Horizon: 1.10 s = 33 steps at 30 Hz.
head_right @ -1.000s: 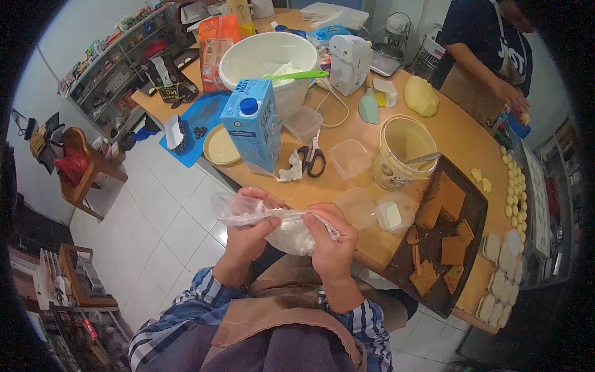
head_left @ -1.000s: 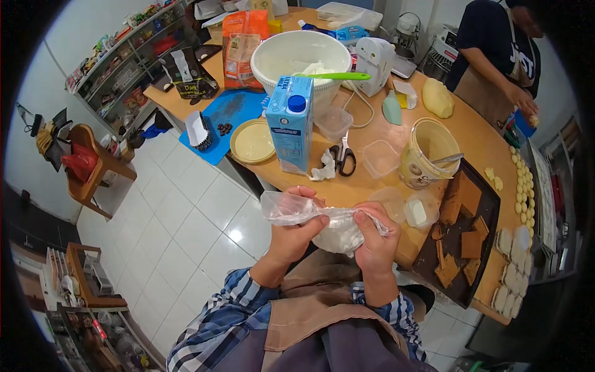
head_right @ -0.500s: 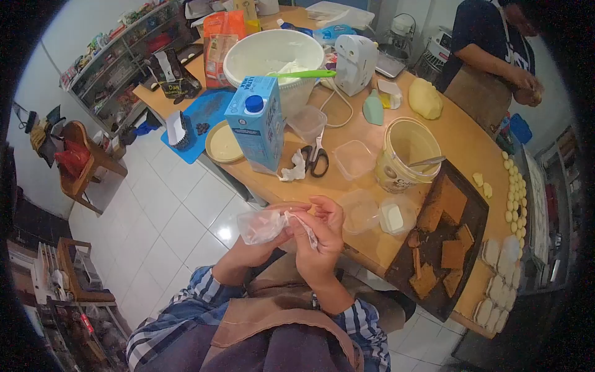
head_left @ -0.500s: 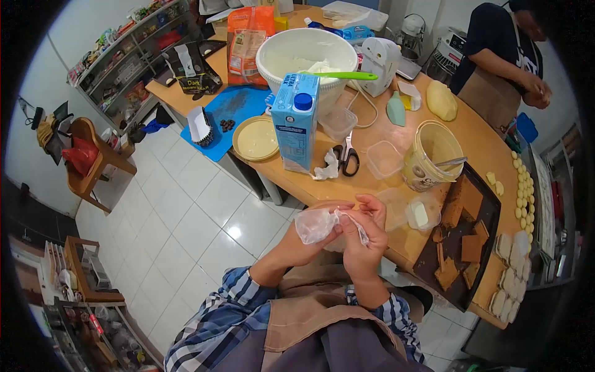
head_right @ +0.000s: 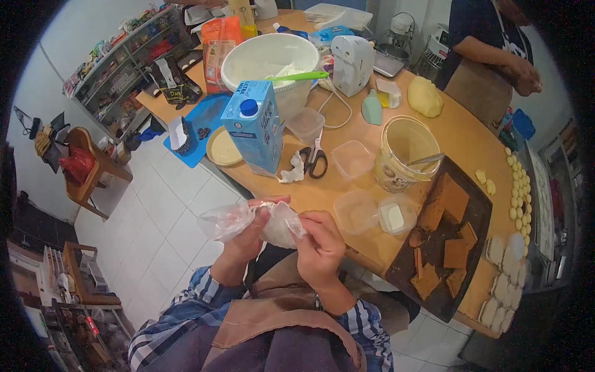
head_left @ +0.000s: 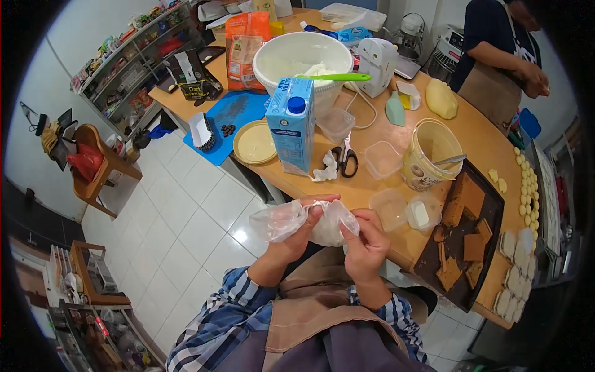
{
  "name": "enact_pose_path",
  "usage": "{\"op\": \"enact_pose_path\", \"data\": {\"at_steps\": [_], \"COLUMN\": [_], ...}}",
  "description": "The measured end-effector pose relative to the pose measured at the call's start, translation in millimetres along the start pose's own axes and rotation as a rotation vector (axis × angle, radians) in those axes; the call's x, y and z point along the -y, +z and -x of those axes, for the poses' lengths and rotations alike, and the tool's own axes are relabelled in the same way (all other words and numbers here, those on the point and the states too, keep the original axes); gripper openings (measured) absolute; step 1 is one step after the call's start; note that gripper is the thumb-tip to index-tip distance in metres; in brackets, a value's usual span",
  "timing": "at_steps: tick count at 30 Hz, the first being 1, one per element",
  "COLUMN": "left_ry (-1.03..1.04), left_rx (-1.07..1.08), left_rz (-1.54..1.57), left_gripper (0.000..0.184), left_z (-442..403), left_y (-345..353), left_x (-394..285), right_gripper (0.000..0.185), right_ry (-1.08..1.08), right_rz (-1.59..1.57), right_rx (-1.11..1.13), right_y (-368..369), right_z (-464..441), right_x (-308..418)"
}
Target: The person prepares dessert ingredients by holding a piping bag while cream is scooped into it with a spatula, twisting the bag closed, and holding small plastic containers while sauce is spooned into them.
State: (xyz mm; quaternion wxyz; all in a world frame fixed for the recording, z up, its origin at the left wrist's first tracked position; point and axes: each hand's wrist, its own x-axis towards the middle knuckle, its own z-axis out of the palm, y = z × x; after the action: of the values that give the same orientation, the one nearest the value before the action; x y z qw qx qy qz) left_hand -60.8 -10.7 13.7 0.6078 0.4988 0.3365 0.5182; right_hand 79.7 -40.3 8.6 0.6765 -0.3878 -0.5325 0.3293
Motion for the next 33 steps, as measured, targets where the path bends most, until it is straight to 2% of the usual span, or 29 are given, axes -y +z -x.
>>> {"op": "enact_pose_path", "data": {"at_steps": [1, 4, 7, 10, 13, 16, 20, 23, 25, 28, 29, 32, 33], "left_ry": [0.025, 0.305, 0.335, 0.108, 0.120, 0.330, 0.289, 0.181, 0.031, 0.213, 0.197, 0.267, 0.262], "left_rx": [0.011, 0.145, 0.247, 0.217, 0.246, 0.298, 0.236, 0.150, 0.091, 0.044, -0.045, -0.094, -0.188], "left_rz": [-0.025, -0.029, -0.263, -0.006, -0.086, -0.274, -0.215, -0.063, 0.161, 0.085, 0.115, 0.174, 0.152], "left_gripper": [0.043, 0.049, 0.052, 0.051, 0.046, 0.042, 0.036, 0.027, 0.029, 0.033, 0.034, 0.036, 0.038], "left_z": [0, -3, -11, -7, -6, -11, -12, -12, -14, -21, -20, -25, -25], "left_y": [1, 7, -1, 7, 10, 9, 9, 5, -1, -9, -9, -25, -20], "left_x": [1, -2, 1, -2, -2, -1, 4, 8, 8, -11, -15, -19, -27], "right_gripper": [0.016, 0.016, 0.016, 0.017, 0.018, 0.020, 0.021, 0.021, 0.022, 0.021, 0.021, 0.020, 0.019], "right_ry": [-0.042, -0.070, -0.124, -0.162, -0.221, -0.290, -0.295, 0.145, 0.047, -0.016, -0.027, -0.020, -0.014], "right_rz": [0.022, 0.060, 0.096, 0.137, 0.241, 0.345, 0.439, 0.183, 0.152, 0.136, 0.136, 0.060, 0.056], "right_rx": [-0.005, 0.003, 0.046, 0.079, 0.114, 0.155, 0.219, 0.282, 0.167, 0.041, 0.007, -0.026, -0.022], "right_y": [0, -1, 0, 1, 1, 2, 0, -11, -26, -50, -55, -60, -60], "right_z": [-2, -7, -11, -13, -15, -18, -20, -22, -25, -28, -28, -23, -21], "right_x": [-2, -2, 2, 1, 1, 4, 5, 30, 30, 38, 41, 47, 47]}}
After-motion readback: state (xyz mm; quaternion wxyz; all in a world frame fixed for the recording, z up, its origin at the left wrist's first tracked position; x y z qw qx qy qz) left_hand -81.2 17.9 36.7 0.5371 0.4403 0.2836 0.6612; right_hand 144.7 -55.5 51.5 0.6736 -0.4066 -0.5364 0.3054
